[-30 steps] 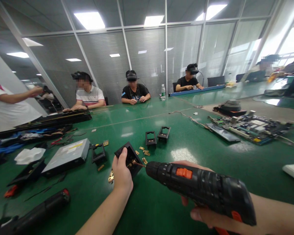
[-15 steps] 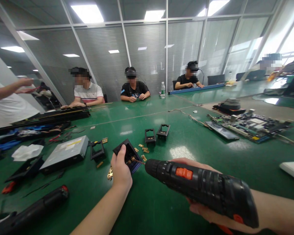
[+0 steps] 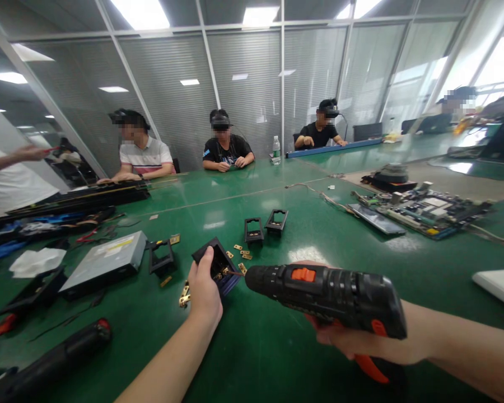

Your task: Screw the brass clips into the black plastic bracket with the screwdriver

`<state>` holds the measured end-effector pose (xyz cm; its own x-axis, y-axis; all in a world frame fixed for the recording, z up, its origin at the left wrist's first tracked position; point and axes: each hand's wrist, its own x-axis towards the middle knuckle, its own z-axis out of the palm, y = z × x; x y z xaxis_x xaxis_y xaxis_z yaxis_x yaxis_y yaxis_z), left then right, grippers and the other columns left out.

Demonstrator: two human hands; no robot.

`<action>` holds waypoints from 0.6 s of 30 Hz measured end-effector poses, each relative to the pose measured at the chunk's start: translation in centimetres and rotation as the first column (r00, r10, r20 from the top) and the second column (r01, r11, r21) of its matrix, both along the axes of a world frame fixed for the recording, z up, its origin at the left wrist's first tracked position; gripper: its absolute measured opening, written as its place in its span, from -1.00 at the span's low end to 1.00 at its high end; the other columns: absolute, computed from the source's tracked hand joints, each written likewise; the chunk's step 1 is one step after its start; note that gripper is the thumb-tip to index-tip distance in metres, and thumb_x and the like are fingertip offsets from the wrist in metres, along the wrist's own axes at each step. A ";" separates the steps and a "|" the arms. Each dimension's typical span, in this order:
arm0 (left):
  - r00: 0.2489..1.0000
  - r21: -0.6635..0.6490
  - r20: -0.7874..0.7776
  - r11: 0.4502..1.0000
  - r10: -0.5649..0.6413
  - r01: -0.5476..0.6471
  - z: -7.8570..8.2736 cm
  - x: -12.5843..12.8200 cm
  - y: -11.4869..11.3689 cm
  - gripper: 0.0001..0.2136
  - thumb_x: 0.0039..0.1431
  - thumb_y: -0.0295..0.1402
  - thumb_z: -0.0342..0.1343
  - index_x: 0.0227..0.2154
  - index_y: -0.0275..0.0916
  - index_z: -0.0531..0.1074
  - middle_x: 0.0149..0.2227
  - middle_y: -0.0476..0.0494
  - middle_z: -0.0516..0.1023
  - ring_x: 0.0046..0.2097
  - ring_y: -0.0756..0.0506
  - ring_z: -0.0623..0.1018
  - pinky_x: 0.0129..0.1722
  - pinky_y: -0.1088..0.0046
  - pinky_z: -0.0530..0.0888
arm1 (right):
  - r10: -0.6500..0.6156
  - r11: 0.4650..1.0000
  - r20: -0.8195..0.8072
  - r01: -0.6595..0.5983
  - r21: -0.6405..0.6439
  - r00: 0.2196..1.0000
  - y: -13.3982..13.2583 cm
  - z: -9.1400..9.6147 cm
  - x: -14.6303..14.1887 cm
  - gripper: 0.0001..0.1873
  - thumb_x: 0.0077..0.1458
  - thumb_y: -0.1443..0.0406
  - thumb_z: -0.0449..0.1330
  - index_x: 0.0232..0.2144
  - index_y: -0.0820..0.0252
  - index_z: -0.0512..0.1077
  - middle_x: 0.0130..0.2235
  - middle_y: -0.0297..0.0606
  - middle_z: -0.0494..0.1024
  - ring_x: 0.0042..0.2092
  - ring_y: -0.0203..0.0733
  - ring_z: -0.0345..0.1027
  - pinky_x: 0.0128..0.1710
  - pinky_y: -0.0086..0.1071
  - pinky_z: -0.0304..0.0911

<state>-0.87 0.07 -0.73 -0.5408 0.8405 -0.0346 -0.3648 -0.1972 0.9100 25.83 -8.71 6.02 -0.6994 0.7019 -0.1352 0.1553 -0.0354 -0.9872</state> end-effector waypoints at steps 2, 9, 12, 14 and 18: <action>1.000 -0.012 -0.003 1.000 -0.004 0.004 0.1 0.0 -0.1 -0.62 0.03 -0.11 0.33 -0.13 -0.22 0.59 -0.16 -0.17 0.64 -0.13 -0.18 0.62 0.00 0.17 0.52 | -0.032 0.999 0.018 0.032 0.017 0.999 -0.4 0.3 0.0 -0.11 0.04 0.32 0.26 0.34 -0.14 -0.02 -0.38 -0.44 0.45 -0.49 -0.37 0.34 -0.49 -0.52 0.34; 0.999 -0.032 -0.025 0.999 -0.042 0.041 0.1 0.1 0.0 -0.62 0.02 -0.13 0.33 -0.14 -0.24 0.57 -0.16 -0.18 0.65 -0.16 -0.18 0.62 -0.05 0.18 0.53 | -0.058 0.998 0.033 0.056 0.038 0.998 -0.5 0.1 0.2 -0.14 0.06 0.30 0.27 0.33 -0.12 0.01 -0.36 -0.38 0.48 -0.46 -0.31 0.36 -0.45 -0.43 0.38; 0.999 -0.045 -0.026 0.998 -0.034 0.033 0.2 0.2 -0.2 -0.65 0.02 -0.15 0.34 -0.17 -0.22 0.58 -0.19 -0.15 0.65 -0.18 -0.16 0.62 -0.10 0.23 0.55 | 0.021 0.994 -0.027 -0.018 0.108 0.999 -0.2 -0.4 0.2 -0.13 0.06 0.32 0.26 0.33 -0.06 -0.04 -0.40 -0.40 0.43 -0.48 -0.33 0.33 -0.49 -0.49 0.35; 0.999 -0.049 -0.020 0.998 -0.030 0.029 0.3 0.3 -0.2 -0.66 0.01 -0.15 0.34 -0.18 -0.22 0.58 -0.21 -0.14 0.65 -0.19 -0.15 0.62 -0.13 0.25 0.56 | 0.047 0.988 -0.052 -0.039 0.153 0.998 0.0 -0.5 0.0 -0.13 0.06 0.32 0.26 0.32 -0.02 -0.05 -0.43 -0.43 0.39 -0.50 -0.35 0.28 -0.52 -0.52 0.32; 0.999 -0.067 -0.018 0.997 -0.035 0.034 0.2 0.3 -0.2 -0.62 0.00 -0.13 0.34 -0.16 -0.23 0.58 -0.22 -0.15 0.64 -0.21 -0.16 0.62 -0.15 0.24 0.56 | 0.055 0.965 -0.057 -0.039 0.259 0.997 0.0 -0.3 -0.2 -0.19 0.08 0.33 0.23 0.31 0.04 -0.02 -0.45 -0.46 0.38 -0.51 -0.37 0.27 -0.51 -0.55 0.33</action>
